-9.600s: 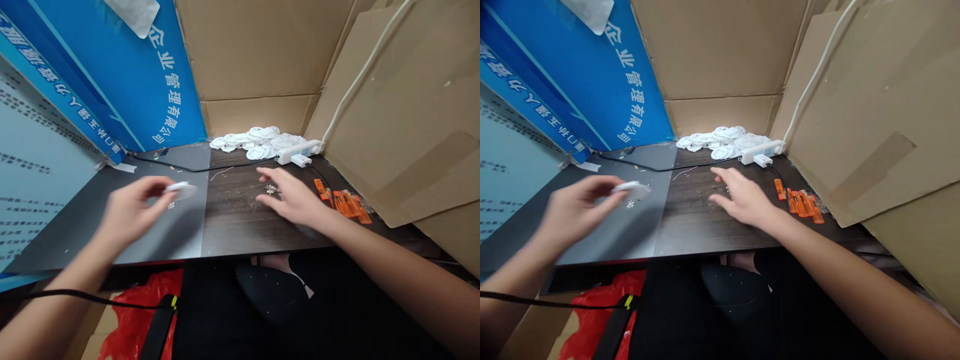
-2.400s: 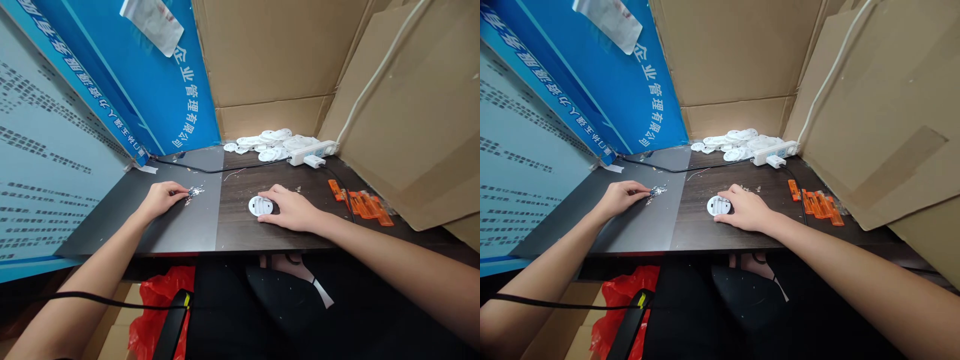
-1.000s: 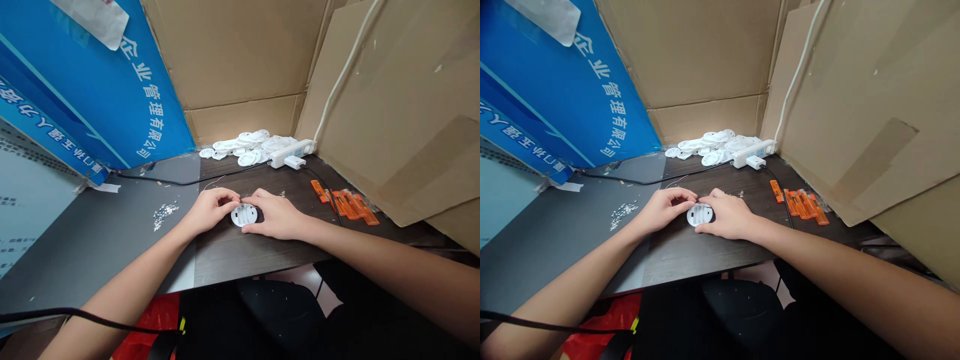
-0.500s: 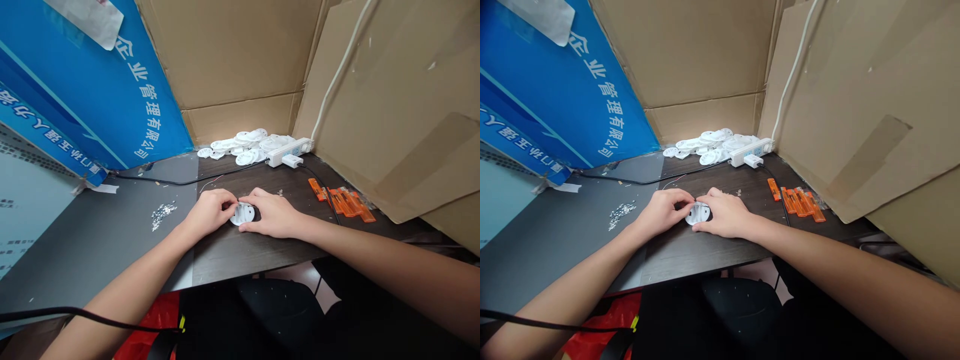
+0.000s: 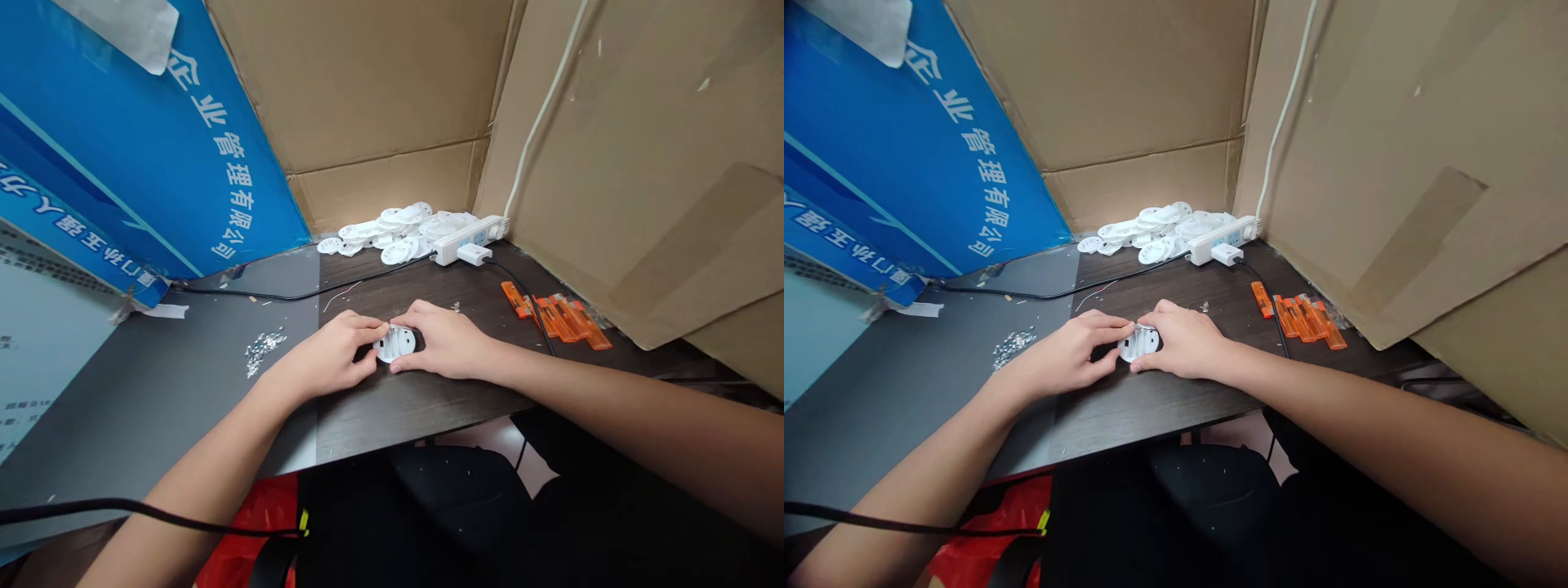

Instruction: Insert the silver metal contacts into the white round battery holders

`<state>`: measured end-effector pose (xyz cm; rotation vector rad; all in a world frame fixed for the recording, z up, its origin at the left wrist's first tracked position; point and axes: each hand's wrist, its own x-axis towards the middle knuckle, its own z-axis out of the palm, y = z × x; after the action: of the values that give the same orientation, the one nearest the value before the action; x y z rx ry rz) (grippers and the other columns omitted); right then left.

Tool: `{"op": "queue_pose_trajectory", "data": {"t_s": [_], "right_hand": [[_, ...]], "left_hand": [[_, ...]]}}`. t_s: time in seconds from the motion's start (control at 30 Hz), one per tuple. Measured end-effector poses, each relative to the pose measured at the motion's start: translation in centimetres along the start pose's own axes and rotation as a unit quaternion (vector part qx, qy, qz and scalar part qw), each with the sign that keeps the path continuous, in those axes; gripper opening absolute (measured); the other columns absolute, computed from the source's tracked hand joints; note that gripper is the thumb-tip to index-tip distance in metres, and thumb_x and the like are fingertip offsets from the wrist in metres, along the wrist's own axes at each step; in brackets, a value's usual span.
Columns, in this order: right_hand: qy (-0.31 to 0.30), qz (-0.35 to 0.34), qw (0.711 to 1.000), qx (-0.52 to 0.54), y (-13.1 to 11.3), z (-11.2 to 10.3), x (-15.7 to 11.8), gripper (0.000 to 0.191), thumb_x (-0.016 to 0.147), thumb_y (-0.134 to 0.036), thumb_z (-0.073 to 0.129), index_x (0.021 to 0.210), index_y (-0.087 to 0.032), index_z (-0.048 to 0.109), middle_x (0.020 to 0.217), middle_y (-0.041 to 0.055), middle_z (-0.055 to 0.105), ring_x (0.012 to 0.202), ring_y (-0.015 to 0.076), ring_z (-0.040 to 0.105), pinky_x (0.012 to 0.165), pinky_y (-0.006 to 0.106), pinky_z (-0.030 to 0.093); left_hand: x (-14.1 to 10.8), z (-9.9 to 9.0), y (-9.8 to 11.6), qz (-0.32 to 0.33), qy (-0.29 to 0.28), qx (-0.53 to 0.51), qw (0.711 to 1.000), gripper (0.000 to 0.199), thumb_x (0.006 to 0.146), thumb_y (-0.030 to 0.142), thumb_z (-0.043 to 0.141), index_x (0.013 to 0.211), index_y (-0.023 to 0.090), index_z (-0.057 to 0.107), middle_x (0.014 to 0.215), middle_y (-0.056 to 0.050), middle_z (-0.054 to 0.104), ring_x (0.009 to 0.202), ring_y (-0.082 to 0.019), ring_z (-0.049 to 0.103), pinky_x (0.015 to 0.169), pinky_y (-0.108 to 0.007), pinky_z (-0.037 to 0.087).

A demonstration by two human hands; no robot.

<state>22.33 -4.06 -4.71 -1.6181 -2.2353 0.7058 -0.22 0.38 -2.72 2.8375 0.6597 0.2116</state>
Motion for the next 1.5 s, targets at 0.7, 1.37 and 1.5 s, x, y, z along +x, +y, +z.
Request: {"op": "queue_pose_trajectory", "data": {"t_s": [0.7, 1.37, 1.5], "right_hand": [[0.074, -0.068, 0.981, 0.167, 0.2, -0.4, -0.9, 0.073, 0.072, -0.058, 0.087, 0.13, -0.019, 0.07, 0.115, 0.008, 0.062, 0.101, 0.0229, 0.062, 0.091, 0.039, 0.05], [-0.029, -0.091, 0.995, 0.0, 1.0, -0.8, -0.7, 0.045, 0.104, -0.019, 0.042, 0.14, -0.029, 0.067, 0.104, 0.0076, 0.064, 0.099, 0.0209, 0.06, 0.087, 0.035, 0.044], [-0.026, -0.089, 0.996, -0.011, 1.1, -0.6, -0.6, 0.046, 0.104, -0.018, 0.041, 0.141, -0.03, 0.067, 0.103, 0.0071, 0.065, 0.097, 0.0199, 0.06, 0.086, 0.033, 0.042]], "left_hand": [[0.3, 2.2, -1.6, -0.107, 0.065, -0.352, 0.928, 0.062, 0.074, 0.05, 0.086, 0.126, 0.021, 0.071, 0.121, -0.006, 0.067, 0.113, -0.02, 0.06, 0.101, -0.031, 0.045], [0.7, 1.1, -1.0, -0.155, -0.05, -0.224, 0.961, 0.039, 0.084, 0.056, 0.066, 0.093, 0.018, 0.07, 0.101, -0.006, 0.06, 0.106, -0.022, 0.049, 0.099, -0.039, 0.037], [0.8, 1.1, -1.2, -0.15, -0.051, -0.226, 0.961, 0.04, 0.084, 0.054, 0.065, 0.084, 0.014, 0.062, 0.084, -0.004, 0.057, 0.088, -0.017, 0.048, 0.084, -0.03, 0.036]]}}
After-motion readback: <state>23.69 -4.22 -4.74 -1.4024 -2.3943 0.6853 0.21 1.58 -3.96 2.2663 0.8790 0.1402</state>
